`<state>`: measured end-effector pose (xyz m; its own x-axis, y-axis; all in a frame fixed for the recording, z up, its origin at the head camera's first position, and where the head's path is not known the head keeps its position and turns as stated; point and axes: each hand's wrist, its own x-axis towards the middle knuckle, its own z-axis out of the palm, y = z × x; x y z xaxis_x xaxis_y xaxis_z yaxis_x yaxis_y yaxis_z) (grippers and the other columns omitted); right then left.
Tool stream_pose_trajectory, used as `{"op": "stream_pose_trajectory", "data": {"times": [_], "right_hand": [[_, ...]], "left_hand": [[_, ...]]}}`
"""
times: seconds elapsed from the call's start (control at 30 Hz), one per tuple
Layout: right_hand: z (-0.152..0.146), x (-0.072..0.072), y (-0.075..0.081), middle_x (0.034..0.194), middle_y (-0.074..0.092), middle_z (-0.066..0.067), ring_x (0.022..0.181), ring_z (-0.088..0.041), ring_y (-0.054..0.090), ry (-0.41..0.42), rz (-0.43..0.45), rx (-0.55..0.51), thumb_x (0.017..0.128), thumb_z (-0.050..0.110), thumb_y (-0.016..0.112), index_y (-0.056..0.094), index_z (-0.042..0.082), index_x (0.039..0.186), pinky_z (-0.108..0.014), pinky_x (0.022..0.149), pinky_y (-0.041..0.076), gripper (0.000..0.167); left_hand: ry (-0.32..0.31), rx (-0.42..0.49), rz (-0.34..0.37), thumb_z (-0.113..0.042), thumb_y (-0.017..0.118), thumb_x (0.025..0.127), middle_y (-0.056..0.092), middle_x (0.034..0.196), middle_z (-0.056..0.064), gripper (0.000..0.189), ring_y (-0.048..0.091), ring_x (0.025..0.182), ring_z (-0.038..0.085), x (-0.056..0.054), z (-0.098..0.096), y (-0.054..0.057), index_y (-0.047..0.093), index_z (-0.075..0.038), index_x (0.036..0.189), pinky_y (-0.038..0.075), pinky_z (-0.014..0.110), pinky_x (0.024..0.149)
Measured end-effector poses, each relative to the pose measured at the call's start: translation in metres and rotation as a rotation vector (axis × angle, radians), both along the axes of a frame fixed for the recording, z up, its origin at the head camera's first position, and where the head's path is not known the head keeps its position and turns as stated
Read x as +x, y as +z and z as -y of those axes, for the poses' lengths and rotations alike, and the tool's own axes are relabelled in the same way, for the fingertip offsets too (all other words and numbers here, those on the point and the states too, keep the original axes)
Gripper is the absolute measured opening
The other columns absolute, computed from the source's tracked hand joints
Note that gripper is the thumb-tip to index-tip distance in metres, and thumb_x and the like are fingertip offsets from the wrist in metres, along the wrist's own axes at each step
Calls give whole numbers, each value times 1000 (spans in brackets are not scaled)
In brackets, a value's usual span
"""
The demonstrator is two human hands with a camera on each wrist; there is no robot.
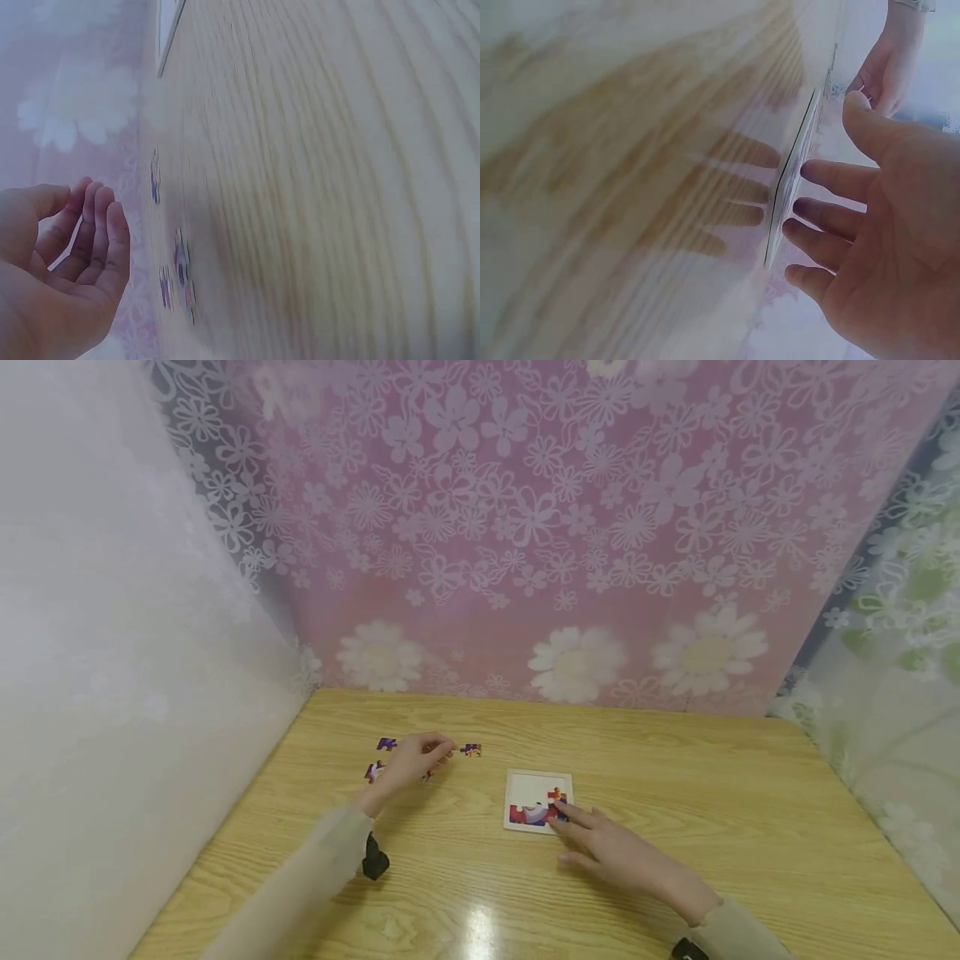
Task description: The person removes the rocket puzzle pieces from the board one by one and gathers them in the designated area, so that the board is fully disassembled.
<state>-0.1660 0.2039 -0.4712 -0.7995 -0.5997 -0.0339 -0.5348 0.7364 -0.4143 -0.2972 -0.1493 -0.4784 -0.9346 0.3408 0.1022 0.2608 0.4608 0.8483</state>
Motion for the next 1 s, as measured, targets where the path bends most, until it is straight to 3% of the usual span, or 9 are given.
{"op": "stream_pose_trajectory", "data": {"times": [0.27, 0.47, 0.67, 1.0], "right_hand": [[-7, 7, 4, 154, 41, -27, 138, -51, 42, 18, -106, 47, 104, 39, 56, 51, 0, 147, -67, 111, 32, 58], [-12, 11, 2, 155, 41, -25, 142, -47, 37, 13, -119, 78, 104, 40, 56, 51, -2, 146, -68, 112, 30, 60], [-13, 11, 1, 155, 42, -24, 144, -46, 36, 13, -88, 77, 104, 44, 54, 50, -2, 147, -67, 113, 28, 63], [-12, 11, 1, 155, 42, -24, 143, -45, 38, 13, -92, 87, 104, 46, 53, 51, -3, 146, -65, 114, 29, 64]], "left_hand": [[-63, 64, 44, -24, 56, 106, 73, 109, 15, 31, 71, 98, 30, 3, -38, 2, 70, -1, 121, 61, 38, 83], [-132, 95, 85, -23, 55, 107, 74, 110, 14, 31, 71, 100, 29, 5, -68, 2, 70, -2, 124, 60, 39, 87], [-214, 73, 109, -27, 54, 107, 74, 112, 15, 35, 71, 103, 32, 7, -94, 3, 69, 0, 125, 60, 41, 87], [-277, 1, 120, -31, 53, 108, 74, 111, 10, 35, 71, 100, 24, 8, -124, 2, 72, -5, 121, 60, 35, 84]]}}
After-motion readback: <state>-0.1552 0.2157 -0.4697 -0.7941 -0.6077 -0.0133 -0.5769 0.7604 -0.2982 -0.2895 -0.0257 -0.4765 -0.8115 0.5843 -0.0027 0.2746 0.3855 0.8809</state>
